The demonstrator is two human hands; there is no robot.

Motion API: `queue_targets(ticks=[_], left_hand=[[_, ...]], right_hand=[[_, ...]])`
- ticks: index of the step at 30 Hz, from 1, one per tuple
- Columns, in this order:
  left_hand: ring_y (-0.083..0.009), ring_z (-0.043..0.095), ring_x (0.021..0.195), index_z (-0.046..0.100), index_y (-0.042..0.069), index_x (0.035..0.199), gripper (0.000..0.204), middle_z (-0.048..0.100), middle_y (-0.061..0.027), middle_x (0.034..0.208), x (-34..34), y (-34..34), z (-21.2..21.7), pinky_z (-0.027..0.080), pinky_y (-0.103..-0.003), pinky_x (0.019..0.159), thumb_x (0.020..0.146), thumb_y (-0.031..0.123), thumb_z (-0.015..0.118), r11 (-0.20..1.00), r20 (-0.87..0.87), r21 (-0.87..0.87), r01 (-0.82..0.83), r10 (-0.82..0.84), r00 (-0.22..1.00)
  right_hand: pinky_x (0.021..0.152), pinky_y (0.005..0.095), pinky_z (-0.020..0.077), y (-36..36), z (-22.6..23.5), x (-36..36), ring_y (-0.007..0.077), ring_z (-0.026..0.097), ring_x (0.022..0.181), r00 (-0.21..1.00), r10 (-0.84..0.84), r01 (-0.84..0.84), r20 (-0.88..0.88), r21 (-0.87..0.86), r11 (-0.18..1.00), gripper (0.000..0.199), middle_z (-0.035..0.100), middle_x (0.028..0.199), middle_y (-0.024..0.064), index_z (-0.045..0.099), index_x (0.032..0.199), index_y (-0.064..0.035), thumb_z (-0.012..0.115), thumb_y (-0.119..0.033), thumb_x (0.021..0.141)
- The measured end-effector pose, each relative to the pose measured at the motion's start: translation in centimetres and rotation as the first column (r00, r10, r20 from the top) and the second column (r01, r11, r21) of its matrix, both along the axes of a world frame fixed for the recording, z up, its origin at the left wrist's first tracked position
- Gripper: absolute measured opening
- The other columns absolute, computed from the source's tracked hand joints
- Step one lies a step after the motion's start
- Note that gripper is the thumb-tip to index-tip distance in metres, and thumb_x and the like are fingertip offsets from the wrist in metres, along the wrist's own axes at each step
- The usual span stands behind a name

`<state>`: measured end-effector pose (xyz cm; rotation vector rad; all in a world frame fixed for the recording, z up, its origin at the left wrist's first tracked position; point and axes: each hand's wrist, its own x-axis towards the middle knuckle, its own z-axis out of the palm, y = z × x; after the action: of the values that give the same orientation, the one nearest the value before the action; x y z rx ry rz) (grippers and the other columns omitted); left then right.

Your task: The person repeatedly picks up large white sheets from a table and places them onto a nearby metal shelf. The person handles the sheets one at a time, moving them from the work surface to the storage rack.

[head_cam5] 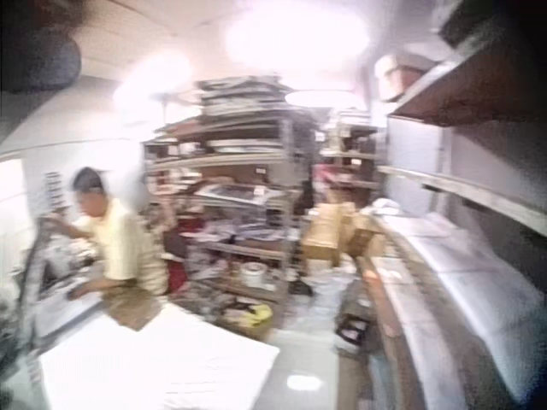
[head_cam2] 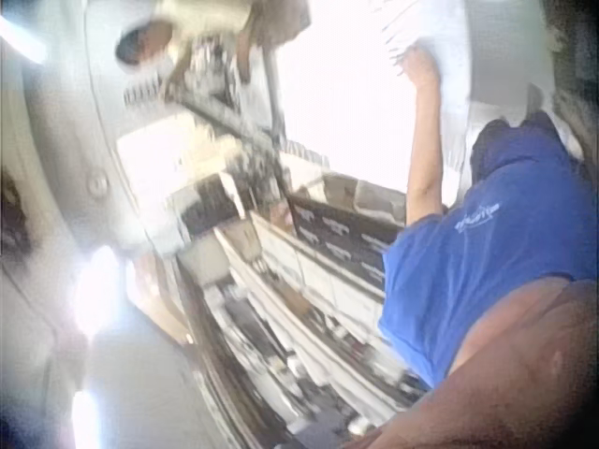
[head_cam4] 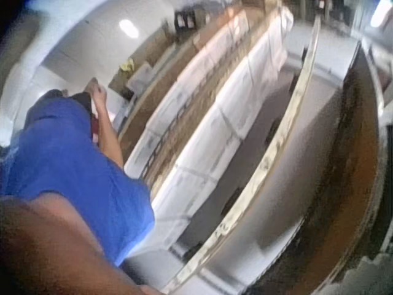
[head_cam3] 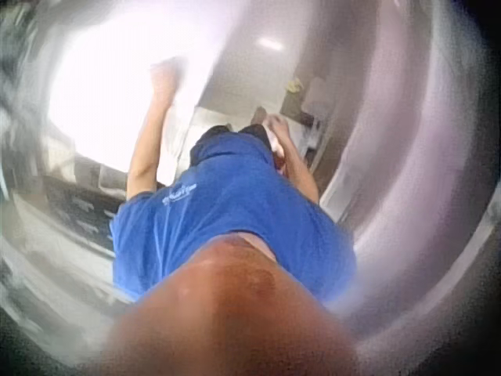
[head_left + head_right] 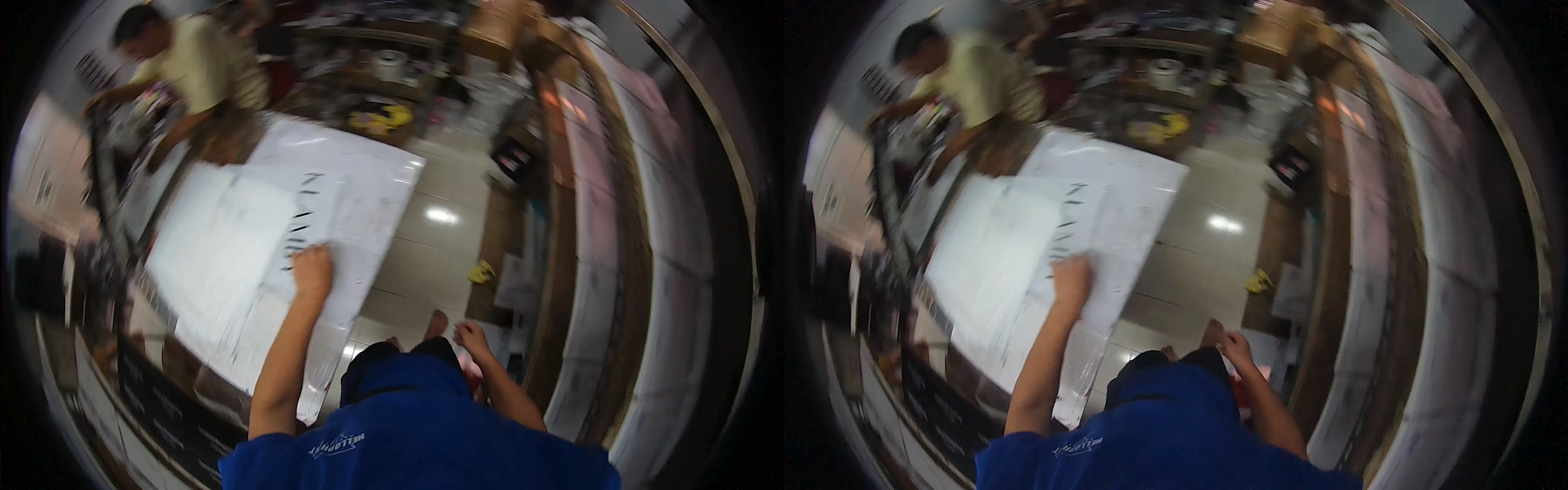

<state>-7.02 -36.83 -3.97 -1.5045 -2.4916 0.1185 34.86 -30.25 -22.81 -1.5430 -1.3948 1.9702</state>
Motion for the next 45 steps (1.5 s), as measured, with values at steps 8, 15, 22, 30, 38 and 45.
queue_targets(ticks=[8,15,22,30,38,45], left_hand=[[-0.0332,0.063,0.064,0.053,0.007,0.079,0.011,0.063,-0.0126,0.072,2.4,0.4,2.4,0.046,-0.043,0.060,0.075,0.013,0.060,0.995,0.150,-0.008,0.095,-0.093,0.984],[-0.0339,0.059,0.066,0.053,0.007,0.082,0.013,0.060,-0.0121,0.075,14.5,0.7,4.8,0.044,-0.043,0.061,0.075,0.011,0.063,0.925,0.413,0.189,0.329,-0.378,0.829],[-0.0258,0.054,0.069,0.060,0.001,0.096,0.019,0.059,-0.0110,0.080,17.4,0.8,8.8,0.042,-0.037,0.067,0.078,0.002,0.065,0.796,0.582,0.476,0.374,-0.604,0.544],[-0.0273,0.055,0.077,0.060,-0.005,0.097,0.021,0.057,-0.0158,0.086,10.3,-4.5,2.9,0.046,-0.038,0.072,0.090,0.014,0.056,0.941,0.607,0.331,-0.076,-0.150,0.781],[-0.0342,0.056,0.077,0.062,-0.003,0.090,0.034,0.060,-0.0190,0.085,10.3,-5.0,-2.3,0.047,-0.045,0.073,0.092,0.031,0.059,0.927,0.396,0.336,-0.166,0.021,0.918],[-0.0333,0.056,0.077,0.061,-0.003,0.091,0.031,0.059,-0.0187,0.086,11.3,-2.8,-3.4,0.047,-0.044,0.072,0.092,0.028,0.058,0.953,0.434,0.275,-0.130,-0.003,0.901]], right_hand=[[0.074,0.0278,0.0509,1.6,15.1,-13.5,0.0132,0.061,0.088,0.883,0.168,-0.140,-0.439,0.096,0.986,0.028,0.062,0.095,0.0034,0.057,0.118,-0.0092,0.055,-0.026,0.095],[0.078,0.0265,0.0480,2.5,20.9,-16.0,0.0123,0.058,0.091,0.867,0.264,-0.128,-0.423,0.324,0.937,0.022,0.062,0.097,0.0054,0.059,0.110,-0.0034,0.055,-0.019,0.094],[0.078,0.0262,0.0469,6.5,17.9,-1.5,0.0125,0.058,0.088,0.984,-0.122,0.171,-0.132,0.484,0.858,0.018,0.064,0.092,0.0036,0.065,0.095,-0.0024,0.053,0.004,0.083],[0.073,0.0253,0.0444,11.6,15.5,30.1,0.0096,0.053,0.083,0.492,-0.728,0.323,0.477,0.677,0.661,0.011,0.058,0.087,-0.0025,0.062,0.089,-0.0078,0.053,-0.006,0.083],[0.076,0.0289,0.0450,19.6,10.8,46.6,0.0141,0.055,0.087,-0.074,-0.768,0.151,0.636,0.768,0.622,0.011,0.059,0.090,0.0011,0.063,0.091,-0.0075,0.054,-0.009,0.084],[0.078,0.0320,0.0454,23.1,9.8,53.3,0.0180,0.056,0.090,-0.296,-0.721,0.112,0.627,0.772,0.625,0.012,0.061,0.093,0.0042,0.063,0.093,-0.0073,0.054,-0.011,0.086]])
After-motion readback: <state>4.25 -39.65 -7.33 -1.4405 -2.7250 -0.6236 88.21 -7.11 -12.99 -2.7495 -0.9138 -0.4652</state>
